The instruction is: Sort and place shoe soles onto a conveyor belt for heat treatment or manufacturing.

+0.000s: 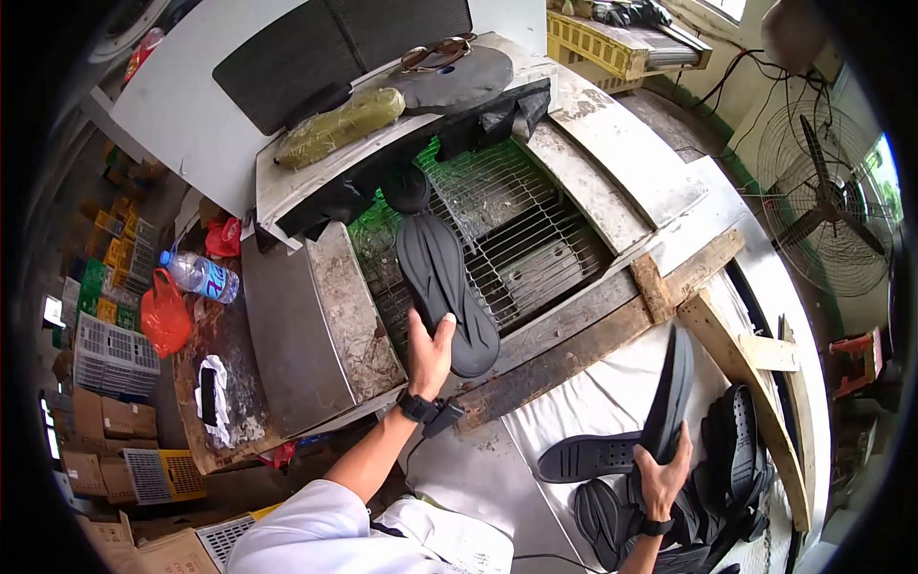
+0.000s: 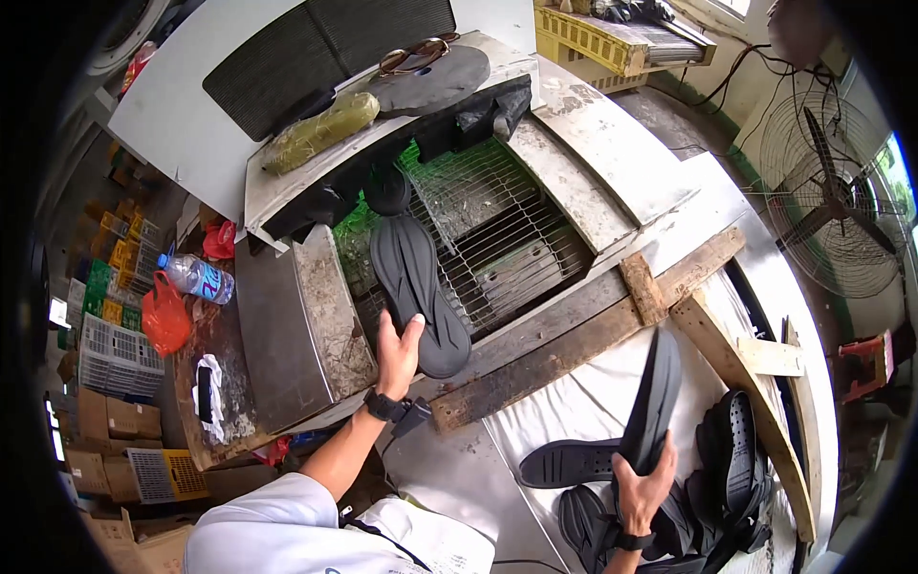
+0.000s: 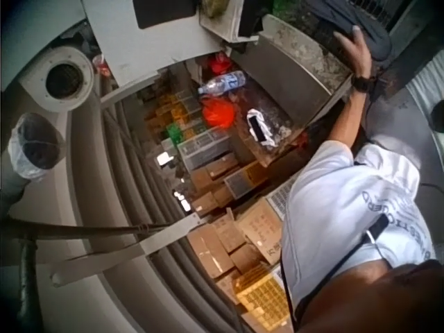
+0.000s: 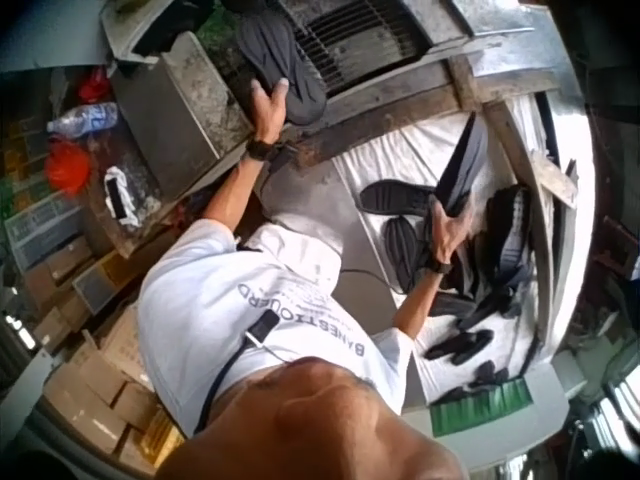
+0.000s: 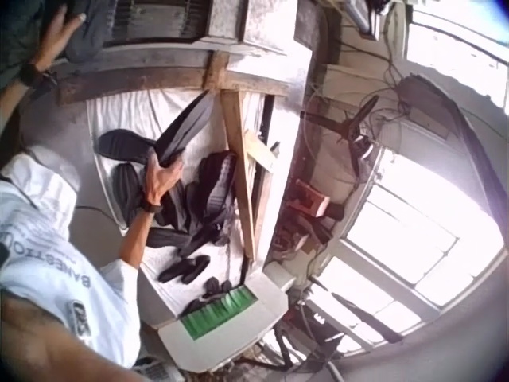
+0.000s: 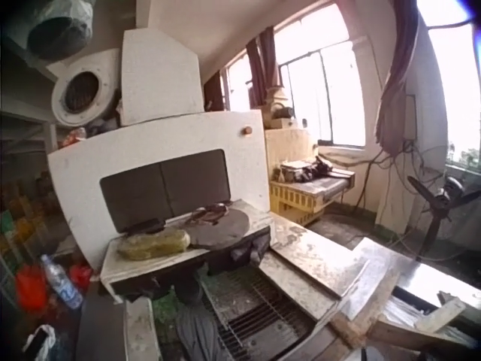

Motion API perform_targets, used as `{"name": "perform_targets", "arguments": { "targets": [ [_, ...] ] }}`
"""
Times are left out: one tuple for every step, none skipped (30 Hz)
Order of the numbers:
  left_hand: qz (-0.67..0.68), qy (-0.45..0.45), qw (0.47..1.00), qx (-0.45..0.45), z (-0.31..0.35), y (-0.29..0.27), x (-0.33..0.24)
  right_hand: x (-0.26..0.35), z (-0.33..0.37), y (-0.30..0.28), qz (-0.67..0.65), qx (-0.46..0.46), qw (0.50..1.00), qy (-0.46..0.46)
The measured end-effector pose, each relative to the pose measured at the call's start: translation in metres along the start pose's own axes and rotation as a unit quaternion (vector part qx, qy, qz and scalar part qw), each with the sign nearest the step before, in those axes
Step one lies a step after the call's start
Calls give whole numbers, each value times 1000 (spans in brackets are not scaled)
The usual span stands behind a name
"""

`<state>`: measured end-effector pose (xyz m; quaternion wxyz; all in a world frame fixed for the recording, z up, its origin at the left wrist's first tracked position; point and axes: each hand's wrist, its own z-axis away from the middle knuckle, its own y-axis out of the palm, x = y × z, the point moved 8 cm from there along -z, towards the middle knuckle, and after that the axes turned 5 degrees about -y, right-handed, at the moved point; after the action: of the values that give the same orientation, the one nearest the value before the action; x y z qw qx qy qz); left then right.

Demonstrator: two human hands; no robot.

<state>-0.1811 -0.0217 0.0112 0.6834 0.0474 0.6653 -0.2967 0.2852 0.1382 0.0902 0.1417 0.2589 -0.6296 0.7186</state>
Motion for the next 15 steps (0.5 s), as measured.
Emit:
{"name": "perform_targets", "arguments": {
  "targets": [
    [-144,49,986,-69,-5,-8,5,32,-4,9,-11,15,1000,1],
    [-154,64,984,-55,-6,-2,-3,60,-11,15,-26,16,999,-33],
    [-167,79,982,-38,-4,1,-14,86,-19,24,-40,18,997,-63],
    [-158,109,981,-31,-2,-1,-16,117,-31,37,-50,23,994,-90],
    [-145,139,979,-33,3,-7,-19,150,-46,54,-37,43,990,-130],
    [-128,173,976,-42,10,-10,-32,174,-60,78,-50,47,987,-145],
    [-105,164,980,-37,17,-13,-49,202,-76,96,-32,16,978,-208],
    [-44,167,984,-30,22,-18,-51,230,-90,117,5,22,978,-206],
    [-7,166,986,-18,31,-20,-58,257,-100,137,19,9,975,-222],
    [19,169,985,18,42,-16,-61,280,-111,156,34,2,972,-231],
    [49,174,982,55,56,-5,-61,286,-125,176,38,-15,968,-247],
    [60,152,979,122,71,12,-47,286,-131,192,51,-20,967,-247],
    [65,127,972,185,87,26,-35,281,-133,201,60,-20,966,-250],
    [71,97,965,232,105,37,-31,269,-126,199,45,-57,968,-241],
    [105,54,953,279,119,53,2,257,-114,195,32,-96,967,-234]
  ]
}}
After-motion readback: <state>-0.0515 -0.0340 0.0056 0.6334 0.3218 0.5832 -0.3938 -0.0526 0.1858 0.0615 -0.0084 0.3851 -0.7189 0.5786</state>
